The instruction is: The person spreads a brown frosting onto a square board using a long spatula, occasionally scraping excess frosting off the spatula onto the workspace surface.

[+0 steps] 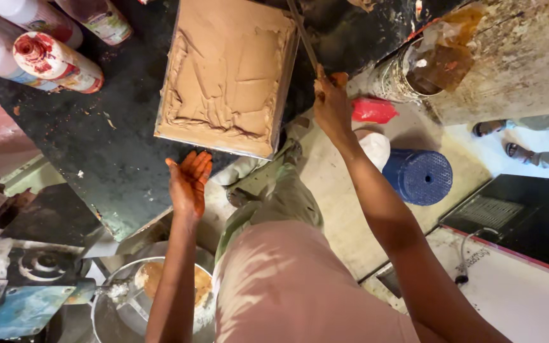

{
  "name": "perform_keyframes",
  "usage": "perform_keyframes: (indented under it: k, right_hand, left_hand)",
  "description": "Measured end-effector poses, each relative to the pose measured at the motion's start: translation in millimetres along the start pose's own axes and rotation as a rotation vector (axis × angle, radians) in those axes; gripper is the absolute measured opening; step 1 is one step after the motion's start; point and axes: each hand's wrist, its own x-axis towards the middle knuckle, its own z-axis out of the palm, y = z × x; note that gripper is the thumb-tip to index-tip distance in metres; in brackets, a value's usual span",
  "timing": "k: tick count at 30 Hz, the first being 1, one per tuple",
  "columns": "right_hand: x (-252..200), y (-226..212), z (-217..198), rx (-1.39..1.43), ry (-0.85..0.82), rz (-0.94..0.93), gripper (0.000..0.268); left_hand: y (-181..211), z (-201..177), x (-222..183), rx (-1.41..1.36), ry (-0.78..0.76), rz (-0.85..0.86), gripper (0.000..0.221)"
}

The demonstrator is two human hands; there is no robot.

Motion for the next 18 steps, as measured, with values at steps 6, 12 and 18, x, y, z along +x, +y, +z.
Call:
perform_keyframes:
  k: [6, 12, 18]
  right_hand:
    - [-4.7, -7.4, -0.1, 0.015, 0.014, -0.019, 0.057]
    - [-18.3, -22.0, -6.3, 0.038, -0.028, -0.117, 0.066]
    - [-40.6, -42.0, -12.2, -0.049, -0.211, -0.112, 0.061]
  left_hand:
    - [2.3, 3.4, -1.2, -0.045, -0.005, -0.010, 0.084]
    - [4.5, -2.6, 5.3, -0.014, -0.050, -0.009, 0.088]
    - [-5.3, -14.7, 9.0, 0.009, -0.078, -0.005, 0.089]
